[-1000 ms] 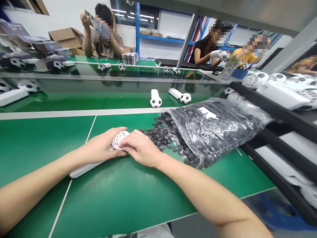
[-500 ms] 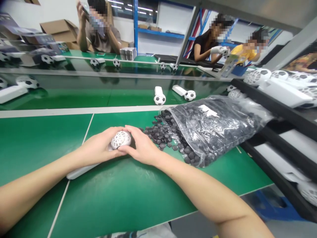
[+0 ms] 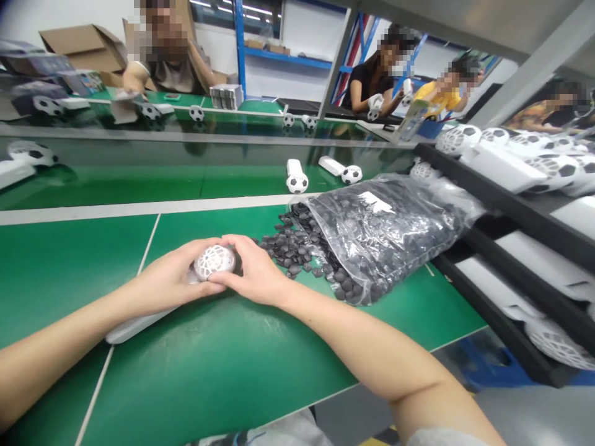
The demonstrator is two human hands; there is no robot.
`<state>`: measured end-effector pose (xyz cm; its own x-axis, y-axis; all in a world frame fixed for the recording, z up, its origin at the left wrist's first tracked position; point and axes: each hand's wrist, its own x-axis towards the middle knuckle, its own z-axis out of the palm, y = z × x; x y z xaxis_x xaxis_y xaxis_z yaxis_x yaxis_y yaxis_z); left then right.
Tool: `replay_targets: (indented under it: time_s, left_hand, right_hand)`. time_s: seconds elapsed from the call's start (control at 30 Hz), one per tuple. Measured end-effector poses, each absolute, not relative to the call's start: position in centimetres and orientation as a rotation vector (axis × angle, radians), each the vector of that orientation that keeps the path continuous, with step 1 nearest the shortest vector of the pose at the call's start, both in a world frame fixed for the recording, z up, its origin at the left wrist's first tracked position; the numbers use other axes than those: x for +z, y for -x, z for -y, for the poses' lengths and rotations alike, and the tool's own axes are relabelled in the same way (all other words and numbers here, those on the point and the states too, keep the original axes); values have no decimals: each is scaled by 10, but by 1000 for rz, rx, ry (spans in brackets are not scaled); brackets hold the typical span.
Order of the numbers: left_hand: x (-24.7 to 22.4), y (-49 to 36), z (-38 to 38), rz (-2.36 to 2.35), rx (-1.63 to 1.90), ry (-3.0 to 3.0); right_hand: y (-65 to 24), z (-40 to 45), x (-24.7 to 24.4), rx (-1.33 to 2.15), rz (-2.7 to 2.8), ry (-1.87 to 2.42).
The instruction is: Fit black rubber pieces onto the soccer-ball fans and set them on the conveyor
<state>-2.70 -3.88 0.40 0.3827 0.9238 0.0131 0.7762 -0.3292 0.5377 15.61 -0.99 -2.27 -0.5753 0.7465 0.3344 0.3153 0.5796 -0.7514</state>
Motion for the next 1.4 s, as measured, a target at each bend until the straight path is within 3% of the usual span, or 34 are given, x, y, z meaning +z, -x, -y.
replay_targets:
  time_s: [0.27, 0.43, 0.63, 0.9, 1.13, 1.27, 1.4]
  left_hand:
    - [-1, 29, 37, -1428, 496, -2231]
    - [5, 30, 37, -1469, 342, -2239]
    - [10, 49, 28, -1508, 241, -2372]
    - [3, 53, 22, -1425, 291, -2511]
    - [-1, 55, 21, -1455, 303, -2473]
    - [-1, 56, 19, -1434, 296, -2446]
    - [-2, 56, 19, -1396, 281, -2442]
  right_hand:
    - [-154, 13, -23, 859, 2169, 840]
    - [-165, -8, -15, 1034, 2077, 913]
    - [-195, -42, -12, 356, 2163, 1273]
    - [-193, -41, -14, 127, 2569, 1398]
    - [-182, -24, -5, -333, 2830, 1292]
    - [-186, -27, -7, -270, 2711, 1328]
    - [-186, -23, -5, 224, 2431, 1171]
